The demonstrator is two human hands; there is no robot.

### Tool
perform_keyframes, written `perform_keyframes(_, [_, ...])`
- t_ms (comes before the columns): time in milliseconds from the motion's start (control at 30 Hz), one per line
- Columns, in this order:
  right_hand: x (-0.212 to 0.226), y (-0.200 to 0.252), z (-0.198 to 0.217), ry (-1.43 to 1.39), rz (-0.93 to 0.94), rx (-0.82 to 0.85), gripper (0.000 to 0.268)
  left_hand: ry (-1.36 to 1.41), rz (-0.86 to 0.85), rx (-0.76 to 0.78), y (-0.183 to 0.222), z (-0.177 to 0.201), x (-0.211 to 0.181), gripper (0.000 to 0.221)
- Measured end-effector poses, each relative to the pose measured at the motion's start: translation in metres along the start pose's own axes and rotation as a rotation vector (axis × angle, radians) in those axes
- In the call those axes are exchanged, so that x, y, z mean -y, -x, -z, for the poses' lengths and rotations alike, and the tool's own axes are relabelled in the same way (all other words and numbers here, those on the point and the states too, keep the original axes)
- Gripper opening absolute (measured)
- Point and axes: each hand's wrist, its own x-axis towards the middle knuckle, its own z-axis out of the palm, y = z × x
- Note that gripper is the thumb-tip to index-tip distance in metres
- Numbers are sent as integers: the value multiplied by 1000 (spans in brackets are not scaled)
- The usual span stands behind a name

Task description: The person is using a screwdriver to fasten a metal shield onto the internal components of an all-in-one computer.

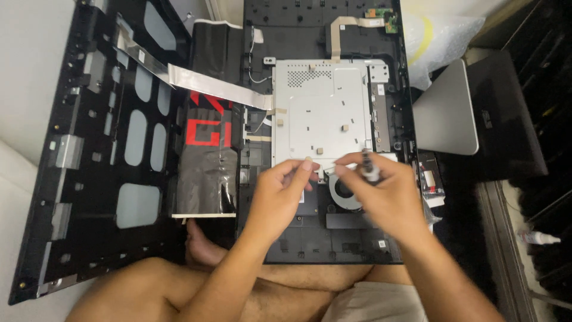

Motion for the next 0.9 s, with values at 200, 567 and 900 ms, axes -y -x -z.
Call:
perform_keyframes(200, [15, -5, -28, 21, -30, 1, 12, 526, 249, 2, -8, -4, 18, 29])
perform_keyframes(567, [32, 4, -32, 89, -60, -5, 7, 527, 266, -19, -10, -4, 26, 22])
perform_keyframes(900, [-3, 3, -5, 118, 26, 20, 35, 552, 237, -17, -7, -4, 18, 21])
